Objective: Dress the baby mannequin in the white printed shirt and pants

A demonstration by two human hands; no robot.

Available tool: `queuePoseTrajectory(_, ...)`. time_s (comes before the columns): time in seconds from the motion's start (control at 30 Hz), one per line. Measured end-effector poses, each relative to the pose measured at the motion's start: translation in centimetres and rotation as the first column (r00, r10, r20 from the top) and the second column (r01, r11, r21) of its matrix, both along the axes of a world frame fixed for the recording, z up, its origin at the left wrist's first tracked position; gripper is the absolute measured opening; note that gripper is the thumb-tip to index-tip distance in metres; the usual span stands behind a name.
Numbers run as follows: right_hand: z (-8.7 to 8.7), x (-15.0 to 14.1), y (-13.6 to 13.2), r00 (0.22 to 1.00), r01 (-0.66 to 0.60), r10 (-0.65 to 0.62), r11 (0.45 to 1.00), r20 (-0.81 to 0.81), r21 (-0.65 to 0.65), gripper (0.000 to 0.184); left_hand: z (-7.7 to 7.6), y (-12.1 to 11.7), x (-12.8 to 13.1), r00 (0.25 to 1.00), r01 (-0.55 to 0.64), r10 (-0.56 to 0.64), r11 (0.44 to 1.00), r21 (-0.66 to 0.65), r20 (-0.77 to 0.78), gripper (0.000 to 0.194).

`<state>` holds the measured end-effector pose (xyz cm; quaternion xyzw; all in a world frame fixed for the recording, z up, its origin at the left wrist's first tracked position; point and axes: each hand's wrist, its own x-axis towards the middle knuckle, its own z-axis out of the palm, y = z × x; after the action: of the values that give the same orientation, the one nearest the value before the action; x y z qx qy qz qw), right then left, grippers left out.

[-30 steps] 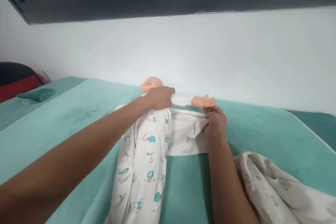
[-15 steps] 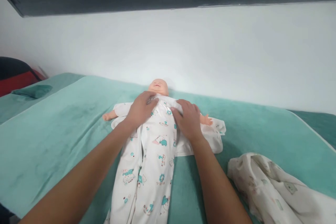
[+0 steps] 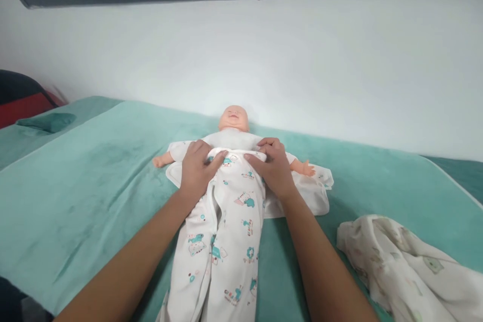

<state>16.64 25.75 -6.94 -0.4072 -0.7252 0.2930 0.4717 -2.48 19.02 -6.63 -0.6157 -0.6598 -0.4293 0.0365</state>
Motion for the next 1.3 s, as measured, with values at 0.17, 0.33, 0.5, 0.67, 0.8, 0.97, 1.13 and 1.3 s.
queuePoseTrajectory(0.17, -0.1, 0.5, -1.1, 0.980, -0.080, 0.045, 0.982, -0.195, -0.174, 0.043, 0.4, -0.9, -0.5, 0.999, -0.042, 0.038, 0.976, -0.213, -0.025, 0.051)
queuePoseTrajectory(0.33, -0.1, 1.7, -2.1, 0.991, -0.072, 0.098, 0.965, 0.093, -0.254, 0.049, 1.7, -3.2, -3.3, 0.977, 0.215, -0.192, 0.886, -0.411, 0.097, 0.045)
queuePoseTrajectory(0.5, 0.1, 3.1, -4.3, 0.933, -0.297, 0.353, 0.870, 0.075, -0.395, 0.034, 2.4, -6.9, -6.1, 0.884, 0.468, -0.361, 0.677, -0.568, 0.298, 0.057)
queuePoseTrajectory(0.67, -1.1, 3.3, -8.8, 0.974, -0.143, 0.198, 0.913, 0.109, -0.382, 0.029, 1.4, -8.8, -4.8, 0.912, 0.379, -0.401, 0.738, -0.559, 0.089, 0.026)
queuePoseTrajectory(0.8, -1.7, 2.6, -11.8, 0.994, 0.099, -0.083, 0.944, 0.065, -0.313, 0.027, 0.7, -9.8, -3.2, 0.945, 0.281, -0.326, 0.795, -0.538, 0.011, 0.019)
queuePoseTrajectory(0.97, -0.9, 2.8, -13.9, 0.980, -0.060, 0.122, 0.932, 0.155, -0.358, 0.033, 1.2, -11.6, -4.4, 0.873, 0.484, -0.348, 0.694, -0.533, 0.341, 0.054)
queuePoseTrajectory(1.13, -1.2, 2.6, -15.9, 0.967, -0.032, 0.122, 0.931, 0.225, -0.364, 0.035, 2.3, -13.2, -4.4, 0.870, 0.452, -0.483, 0.694, -0.561, 0.103, 0.035)
queuePoseTrajectory(1.3, -1.6, 2.2, -17.6, 0.993, 0.074, -0.034, 0.920, 0.111, -0.384, 0.033, 2.6, -14.6, -3.0, 0.942, 0.213, -0.327, 0.766, -0.607, -0.082, 0.013)
